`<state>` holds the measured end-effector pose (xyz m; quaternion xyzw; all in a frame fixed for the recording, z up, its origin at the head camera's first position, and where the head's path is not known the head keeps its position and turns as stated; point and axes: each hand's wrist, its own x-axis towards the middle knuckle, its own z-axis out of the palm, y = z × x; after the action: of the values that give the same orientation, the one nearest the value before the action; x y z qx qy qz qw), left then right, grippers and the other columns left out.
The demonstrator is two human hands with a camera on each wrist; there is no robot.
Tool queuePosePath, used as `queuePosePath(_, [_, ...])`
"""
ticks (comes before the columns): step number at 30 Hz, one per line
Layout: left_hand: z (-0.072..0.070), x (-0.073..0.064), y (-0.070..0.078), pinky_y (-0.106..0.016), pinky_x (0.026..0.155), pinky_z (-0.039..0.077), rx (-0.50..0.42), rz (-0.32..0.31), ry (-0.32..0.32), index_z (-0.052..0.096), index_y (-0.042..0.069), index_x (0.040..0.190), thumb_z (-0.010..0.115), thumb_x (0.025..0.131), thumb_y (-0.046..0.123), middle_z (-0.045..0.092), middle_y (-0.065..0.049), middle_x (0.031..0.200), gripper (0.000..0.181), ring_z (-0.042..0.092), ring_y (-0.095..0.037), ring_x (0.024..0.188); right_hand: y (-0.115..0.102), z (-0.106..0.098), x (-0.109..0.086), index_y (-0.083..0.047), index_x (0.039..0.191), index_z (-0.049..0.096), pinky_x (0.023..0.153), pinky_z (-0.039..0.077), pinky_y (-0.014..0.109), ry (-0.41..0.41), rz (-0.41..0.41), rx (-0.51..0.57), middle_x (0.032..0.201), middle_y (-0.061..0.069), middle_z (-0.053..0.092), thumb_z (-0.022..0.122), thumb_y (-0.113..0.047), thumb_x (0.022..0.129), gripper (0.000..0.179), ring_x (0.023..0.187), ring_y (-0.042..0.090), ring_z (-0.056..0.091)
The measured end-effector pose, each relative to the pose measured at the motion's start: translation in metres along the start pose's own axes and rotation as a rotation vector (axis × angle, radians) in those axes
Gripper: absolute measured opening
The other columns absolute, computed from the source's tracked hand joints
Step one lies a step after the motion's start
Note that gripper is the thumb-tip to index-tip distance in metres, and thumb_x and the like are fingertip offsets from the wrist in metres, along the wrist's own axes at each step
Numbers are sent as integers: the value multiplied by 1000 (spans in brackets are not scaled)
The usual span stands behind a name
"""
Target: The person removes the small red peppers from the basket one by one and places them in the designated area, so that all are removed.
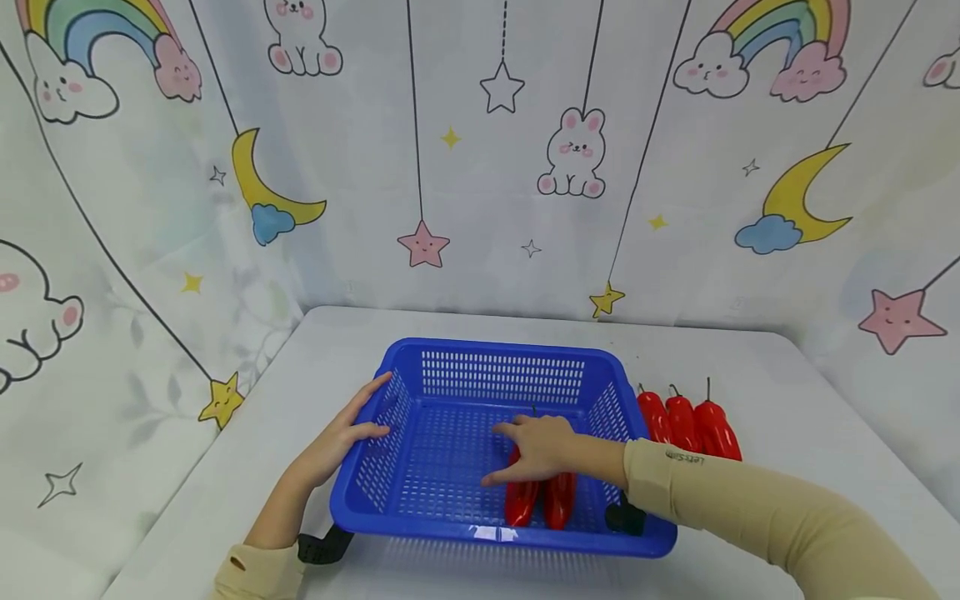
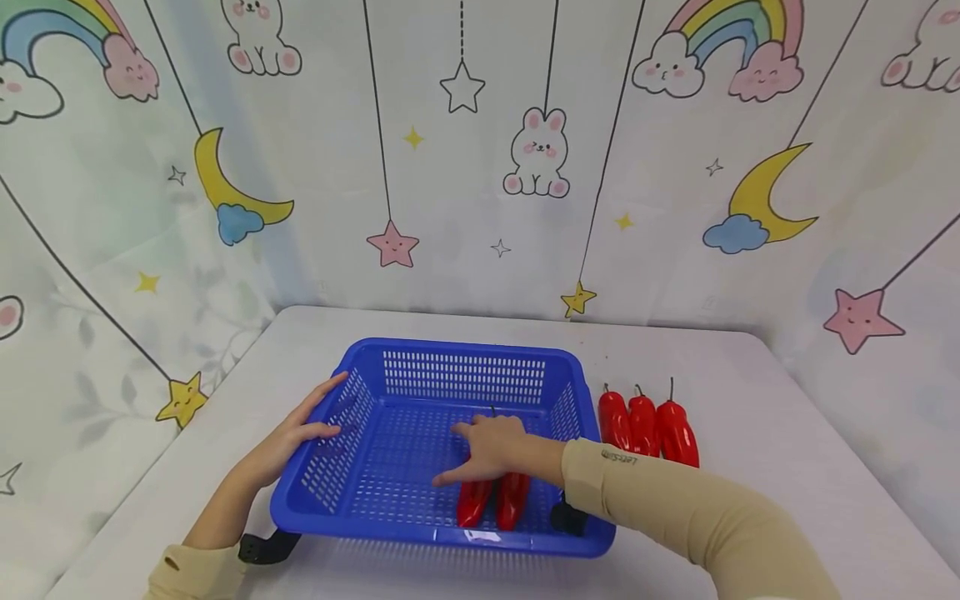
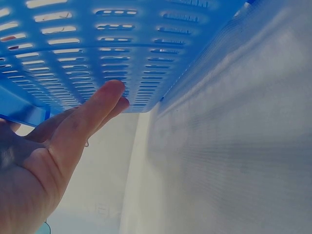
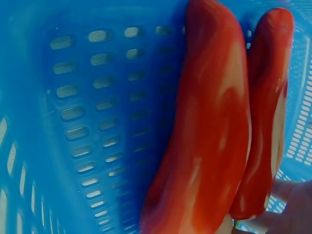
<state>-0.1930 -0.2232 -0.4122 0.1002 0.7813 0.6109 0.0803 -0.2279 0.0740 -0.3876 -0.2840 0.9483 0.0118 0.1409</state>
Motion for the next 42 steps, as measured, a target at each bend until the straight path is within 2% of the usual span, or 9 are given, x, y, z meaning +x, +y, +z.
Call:
queuePosePath(6, [0,0,1,-55,95,32,-4,5,5,18,31,146,52,86,16,8,-10,151,70,22,-39,131,-2,4,2,-25,135,46,69,50,44,-1,-32,-72,127,9,48,52,-78,63,90,92,29,57])
queuePosePath(10, [0,0,1,-56,96,30,-6,3,7,18,31,146,52,86,17,8,-11,151,70,22,-39,131,-3,6,2,-23,134,46,71,50,46,-7,-42,-74,127,12,46,61,-73,61,91,94,32,57])
queuePosePath(19, [0,1,2,-56,95,32,0,10,7,18,29,146,52,85,17,8,-11,151,71,23,-40,131,1,8,6,-16,135,44,72,50,51,15,-64,120,129,19,41,81,-49,57,92,103,40,54])
queuePosePath(23, [0,0,2,-56,95,32,5,8,9,17,29,146,53,85,17,8,-11,151,71,23,-40,131,1,7,6,-18,137,41,74,48,53,0,-58,217,131,17,37,85,-38,56,94,107,41,50])
queuePosePath(27, [1,0,1,-56,95,30,4,3,8,17,28,146,52,86,15,9,-11,151,71,23,-39,131,1,6,5,-15,134,42,77,48,51,0,-94,279,129,15,37,86,-30,56,91,107,38,50])
queuePosePath(34, [2,-1,3,-58,98,26,-3,-1,9,17,30,146,52,86,15,8,-10,152,71,20,-38,132,3,1,6,-12,117,47,75,50,42,62,-156,324,114,6,45,87,-24,55,75,98,25,53])
queuePosePath(42, [1,-2,4,-59,97,26,0,-2,7,18,30,146,51,86,15,7,-10,152,70,20,-39,132,6,-11,3,-8,114,47,69,51,35,123,-170,404,108,5,49,87,-21,54,74,96,23,52])
